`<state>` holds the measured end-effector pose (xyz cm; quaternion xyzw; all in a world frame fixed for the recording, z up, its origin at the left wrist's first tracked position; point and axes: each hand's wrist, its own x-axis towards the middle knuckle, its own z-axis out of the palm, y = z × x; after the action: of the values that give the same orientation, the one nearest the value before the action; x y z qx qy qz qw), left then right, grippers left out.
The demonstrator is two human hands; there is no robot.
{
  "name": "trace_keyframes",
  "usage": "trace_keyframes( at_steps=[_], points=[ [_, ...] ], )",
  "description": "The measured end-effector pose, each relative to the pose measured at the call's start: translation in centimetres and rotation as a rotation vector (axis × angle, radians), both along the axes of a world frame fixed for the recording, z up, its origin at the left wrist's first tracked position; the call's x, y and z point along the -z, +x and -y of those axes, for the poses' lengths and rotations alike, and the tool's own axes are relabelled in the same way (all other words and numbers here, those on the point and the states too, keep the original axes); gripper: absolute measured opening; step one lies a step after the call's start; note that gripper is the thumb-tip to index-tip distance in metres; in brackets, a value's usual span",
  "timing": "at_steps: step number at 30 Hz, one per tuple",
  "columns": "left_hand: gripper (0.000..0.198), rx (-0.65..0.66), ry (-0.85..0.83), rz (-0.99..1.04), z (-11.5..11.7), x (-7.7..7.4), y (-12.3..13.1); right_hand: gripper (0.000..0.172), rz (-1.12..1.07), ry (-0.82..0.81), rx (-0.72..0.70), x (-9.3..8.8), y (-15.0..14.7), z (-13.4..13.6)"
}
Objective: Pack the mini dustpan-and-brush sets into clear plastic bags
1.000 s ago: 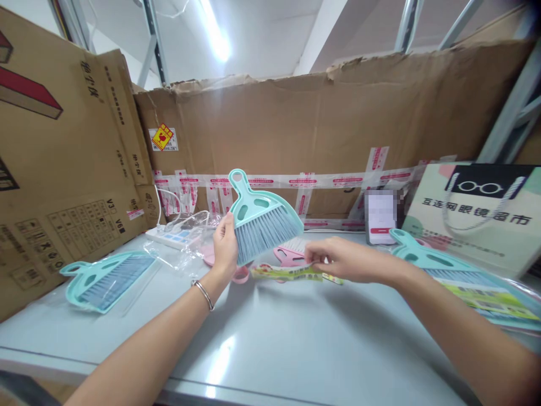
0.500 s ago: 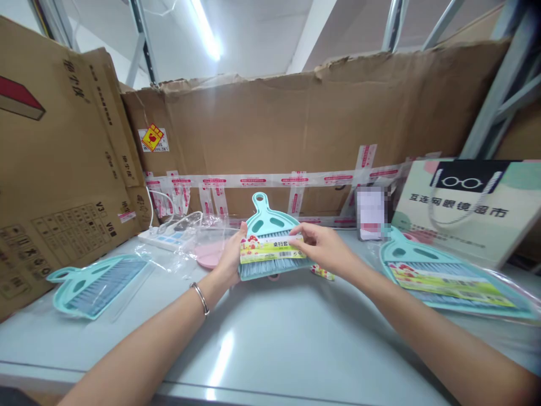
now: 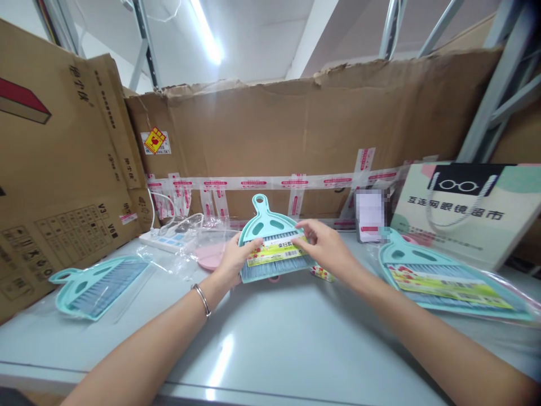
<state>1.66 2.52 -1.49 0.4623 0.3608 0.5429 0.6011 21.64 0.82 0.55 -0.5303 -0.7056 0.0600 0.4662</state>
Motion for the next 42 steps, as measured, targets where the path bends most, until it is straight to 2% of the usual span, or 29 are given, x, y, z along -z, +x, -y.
trace_keyframes(
  at_steps=[2,3,4,5,6,8,10,12,14,16,18,19,21,23,25,29,31,35,42],
  points=[
    [0.049,-0.065,0.016,0.035,0.0,-0.1,0.0,0.049,-0.245,0.183,0.111,0.1,-0.3,-0.1],
    [0.049,-0.106,0.028,0.071,0.0,-0.2,0.0,0.059,-0.398,0.223,0.153,0.2,-0.6,0.0],
    [0.049,-0.149,0.045,0.11,0.1,-0.3,0.1,0.065,-0.561,0.201,0.17,0.3,-1.0,0.1],
    [0.05,-0.185,0.067,0.145,0.1,-0.4,0.1,0.067,-0.713,0.111,0.139,0.4,-1.6,0.3],
    [0.05,-0.211,0.094,0.172,0.2,-0.5,0.1,0.064,-0.843,-0.032,0.06,0.5,-2.2,0.6],
    [0.05,-0.224,0.151,0.191,0.4,-0.4,0.3,0.053,-1.01,-0.364,-0.205,0.9,-3.6,1.4],
    [0.05,-0.208,0.196,0.153,0.6,-0.2,0.7,0.039,-1.075,-0.571,-0.451,1.3,-4.6,2.1],
    [0.049,-0.181,0.227,0.07,0.6,0.1,1.1,0.027,-1.143,-0.59,-0.514,1.6,-5.0,2.4],
    [0.046,-0.141,0.251,-0.037,0.2,0.1,1.0,0.021,-1.22,-0.536,-0.443,1.6,-4.7,2.2],
    [0.04,-0.164,0.299,-0.177,-0.8,-0.2,-0.1,0.018,-1.265,-0.495,-0.371,1.6,-4.0,1.8],
    [0.036,-0.33,0.392,-0.408,-2.1,-0.6,-2.1,0.018,-1.285,-0.448,-0.323,1.6,-3.4,1.2],
    [0.034,-0.434,0.446,-0.591,-2.7,-0.8,-3.3,0.018,-1.297,-0.425,-0.303,1.5,-3.2,1.0],
    [0.033,-0.552,0.507,-1.072,-3.7,-0.9,-5.5,0.02,-1.335,-0.402,-0.274,1.4,-2.9,0.7],
    [0.039,-0.586,0.443,-1.46,-4.1,-0.8,-7.0,0.023,-1.372,-0.404,-0.264,1.3,-2.9,0.7],
    [0.049,-0.581,0.391,-1.692,-4.1,-0.6,-7.5,0.023,-1.386,-0.424,-0.26,1.2,-3.1,1.0],
    [0.062,-0.593,0.379,-1.834,-4.0,0.0,-7.0,0.014,-1.341,-0.493,-0.3,1.3,-3.7,1.6],
    [0.055,-0.589,0.379,-1.872,-4.2,0.3,-7.0,0.012,-1.319,-0.523,-0.309,1.4,-4.0,1.8],
    [0.028,-0.494,0.331,-1.915,-4.8,0.5,-7.4,0.013,-1.27,-0.583,-0.304,1.7,-4.4,2.0],
    [0.031,-0.465,0.206,-1.886,-5.4,0.6,-7.9,0.011,-1.224,-0.65,-0.247,1.6,-4.6,2.1]
  ],
)
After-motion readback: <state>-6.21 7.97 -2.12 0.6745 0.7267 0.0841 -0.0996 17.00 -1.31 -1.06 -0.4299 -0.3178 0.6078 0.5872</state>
